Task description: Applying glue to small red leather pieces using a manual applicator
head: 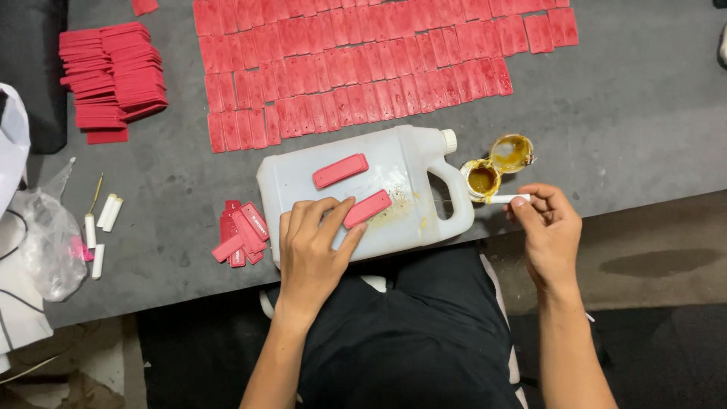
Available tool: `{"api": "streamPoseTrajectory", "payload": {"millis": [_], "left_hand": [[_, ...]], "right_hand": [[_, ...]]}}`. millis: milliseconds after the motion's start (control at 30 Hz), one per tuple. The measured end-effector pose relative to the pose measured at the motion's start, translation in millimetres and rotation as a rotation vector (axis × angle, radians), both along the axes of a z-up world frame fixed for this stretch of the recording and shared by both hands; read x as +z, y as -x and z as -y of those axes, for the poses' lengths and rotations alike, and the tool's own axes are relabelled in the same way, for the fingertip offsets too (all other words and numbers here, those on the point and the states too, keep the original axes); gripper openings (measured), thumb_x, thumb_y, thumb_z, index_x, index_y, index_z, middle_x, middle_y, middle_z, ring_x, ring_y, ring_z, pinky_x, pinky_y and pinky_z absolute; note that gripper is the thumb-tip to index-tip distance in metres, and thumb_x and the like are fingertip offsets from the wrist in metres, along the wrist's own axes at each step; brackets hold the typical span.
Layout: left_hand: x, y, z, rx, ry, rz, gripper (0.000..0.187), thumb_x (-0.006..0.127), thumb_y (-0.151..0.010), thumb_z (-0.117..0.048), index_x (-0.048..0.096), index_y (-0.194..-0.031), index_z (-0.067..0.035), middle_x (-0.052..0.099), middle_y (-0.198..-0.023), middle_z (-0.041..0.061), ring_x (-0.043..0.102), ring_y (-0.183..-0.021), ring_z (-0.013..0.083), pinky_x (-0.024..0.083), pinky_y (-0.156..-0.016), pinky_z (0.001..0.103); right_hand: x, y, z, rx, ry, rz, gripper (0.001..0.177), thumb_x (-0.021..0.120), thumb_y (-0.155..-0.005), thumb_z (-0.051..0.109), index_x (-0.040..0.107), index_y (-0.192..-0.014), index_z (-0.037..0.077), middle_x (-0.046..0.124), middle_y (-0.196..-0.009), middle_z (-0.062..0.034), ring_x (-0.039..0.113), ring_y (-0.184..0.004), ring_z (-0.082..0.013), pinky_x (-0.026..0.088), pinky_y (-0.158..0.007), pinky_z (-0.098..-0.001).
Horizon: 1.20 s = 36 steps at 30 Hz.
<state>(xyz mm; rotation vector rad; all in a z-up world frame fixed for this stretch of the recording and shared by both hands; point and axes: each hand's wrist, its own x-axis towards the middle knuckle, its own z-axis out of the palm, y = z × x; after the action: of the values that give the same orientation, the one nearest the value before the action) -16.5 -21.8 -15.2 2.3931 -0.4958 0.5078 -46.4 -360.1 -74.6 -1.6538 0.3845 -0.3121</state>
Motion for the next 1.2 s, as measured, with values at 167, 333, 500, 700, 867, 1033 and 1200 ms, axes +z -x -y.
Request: {"api": "streamPoseTrajectory", "payload": {"millis": [167, 333, 500, 700, 867, 1033, 1200], "left_hand": [[0, 1, -4, -0.01, -0.008, -0.018, 0.035, 0.081, -0.09, -0.03, 0.075, -0.117, -0.008, 0.066, -0.101, 0.004, 0.058, -0.093, 0.0227, 0.044, -0.084, 0.036], [-4, -2, -7, -0.072, 0.011, 0.007, 0.025, 0.079, -0.092, -0.025, 0.077, -0.111, -0.01, 0.066, -0.096, 0.003, 0.059, -0.086, 0.0214, 0.044, -0.081, 0.035], [-6, -3, -6, -0.083, 0.002, 0.007, 0.021, 0.079, -0.092, -0.025, 0.078, -0.109, -0.012, 0.068, -0.094, 0.001, 0.059, -0.083, 0.0196, 0.043, -0.08, 0.034], [-7, -5, -4, -0.086, 0.012, 0.005, 0.022, 0.078, -0.094, -0.028, 0.078, -0.111, -0.014, 0.067, -0.093, 0.0, 0.057, -0.083, 0.0197, 0.041, -0.079, 0.034], [-11, -5, -6, -0.081, 0.043, 0.0, 0.026, 0.078, -0.093, -0.029, 0.078, -0.114, -0.013, 0.067, -0.091, 0.001, 0.058, -0.081, 0.0203, 0.041, -0.08, 0.034], [-13, -4, -9, -0.075, 0.074, -0.009, 0.025, 0.075, -0.095, -0.029, 0.078, -0.115, -0.013, 0.068, -0.09, 0.001, 0.057, -0.079, 0.0201, 0.042, -0.08, 0.034], [-11, -3, -11, -0.08, 0.095, -0.005, 0.02, 0.079, -0.093, -0.026, 0.078, -0.108, -0.013, 0.064, -0.088, 0.0, 0.056, -0.078, 0.0191, 0.044, -0.079, 0.032]], "right_hand": [[-4, -4, 4, 0.004, 0.183, -0.005, 0.017, 0.076, -0.103, 0.009, 0.069, -0.117, 0.002, 0.068, -0.086, -0.0099, 0.062, -0.076, -0.0115, 0.053, -0.072, -0.0249], [10, -12, 1, 0.062, 0.423, 0.049, 0.013, 0.074, -0.102, 0.0, 0.074, -0.116, 0.0, 0.071, -0.094, -0.0138, 0.065, -0.083, -0.0189, 0.054, -0.08, -0.0339], [-13, -26, 4, 0.158, 0.961, 0.215, 0.011, 0.079, -0.098, 0.006, 0.078, -0.108, 0.006, 0.073, -0.087, -0.0085, 0.071, -0.078, -0.0282, 0.057, -0.074, -0.0377], [-17, -46, 2, 0.262, 1.181, 0.288, 0.009, 0.077, -0.099, 0.012, 0.073, -0.103, 0.005, 0.066, -0.083, -0.0101, 0.069, -0.082, -0.0317, 0.057, -0.077, -0.0411], [-4, -46, 6, 0.187, 0.911, 0.098, 0.01, 0.082, -0.098, 0.014, 0.077, -0.096, 0.005, 0.067, -0.075, -0.0123, 0.068, -0.073, -0.0325, 0.054, -0.071, -0.0406], [-7, -39, 22, 0.021, 0.452, -0.142, 0.016, 0.077, -0.104, 0.017, 0.076, -0.088, 0.013, 0.059, -0.062, 0.0012, 0.048, -0.066, -0.0068, 0.044, -0.064, -0.028], [18, -27, 14, -0.105, -0.305, -0.098, 0.009, 0.066, -0.103, 0.008, 0.07, -0.109, 0.002, 0.066, -0.074, -0.0081, 0.062, -0.064, -0.0094, 0.049, -0.062, -0.019]]}}
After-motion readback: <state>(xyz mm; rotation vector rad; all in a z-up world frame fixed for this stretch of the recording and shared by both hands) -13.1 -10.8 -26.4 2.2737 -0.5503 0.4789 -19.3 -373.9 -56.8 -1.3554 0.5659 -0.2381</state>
